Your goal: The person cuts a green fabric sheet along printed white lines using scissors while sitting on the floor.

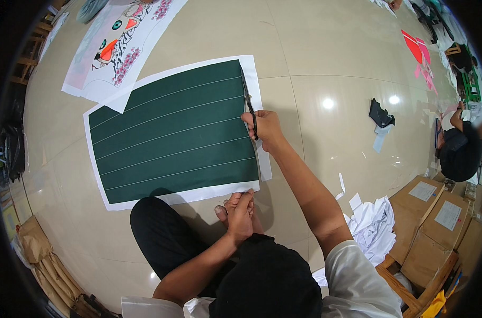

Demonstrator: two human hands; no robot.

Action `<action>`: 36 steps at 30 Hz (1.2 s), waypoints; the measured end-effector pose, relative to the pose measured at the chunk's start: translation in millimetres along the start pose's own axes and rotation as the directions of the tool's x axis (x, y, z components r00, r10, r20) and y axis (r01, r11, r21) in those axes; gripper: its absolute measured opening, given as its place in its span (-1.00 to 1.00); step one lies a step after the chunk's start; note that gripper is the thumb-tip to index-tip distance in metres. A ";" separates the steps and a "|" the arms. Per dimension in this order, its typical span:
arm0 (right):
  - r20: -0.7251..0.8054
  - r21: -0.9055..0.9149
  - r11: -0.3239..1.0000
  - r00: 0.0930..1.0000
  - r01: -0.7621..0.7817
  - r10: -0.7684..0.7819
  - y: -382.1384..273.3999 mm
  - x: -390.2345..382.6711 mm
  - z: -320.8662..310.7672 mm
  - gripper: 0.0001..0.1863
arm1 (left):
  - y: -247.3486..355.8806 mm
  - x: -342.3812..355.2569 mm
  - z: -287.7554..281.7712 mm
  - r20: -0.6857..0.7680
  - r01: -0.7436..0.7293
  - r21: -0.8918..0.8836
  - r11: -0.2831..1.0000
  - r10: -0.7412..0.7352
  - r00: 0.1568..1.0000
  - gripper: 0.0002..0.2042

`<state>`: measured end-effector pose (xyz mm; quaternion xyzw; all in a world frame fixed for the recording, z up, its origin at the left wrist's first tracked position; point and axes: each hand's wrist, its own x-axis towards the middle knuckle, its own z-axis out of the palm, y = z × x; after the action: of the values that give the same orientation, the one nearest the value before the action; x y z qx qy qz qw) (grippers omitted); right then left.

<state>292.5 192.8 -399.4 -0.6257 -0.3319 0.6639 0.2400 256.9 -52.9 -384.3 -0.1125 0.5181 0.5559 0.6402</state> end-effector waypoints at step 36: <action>0.026 -0.046 0.999 0.999 0.022 -0.021 -11.4 16.7 3.5 -0.69 | -9.6 3.7 -3.2 -0.050 -0.041 -0.031 0.999 0.039 0.998 -0.83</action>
<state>286.3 212.2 -402.2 -0.6189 -0.3569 0.6614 0.2284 262.6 -56.5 -392.7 -0.1262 0.5269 0.5739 0.6140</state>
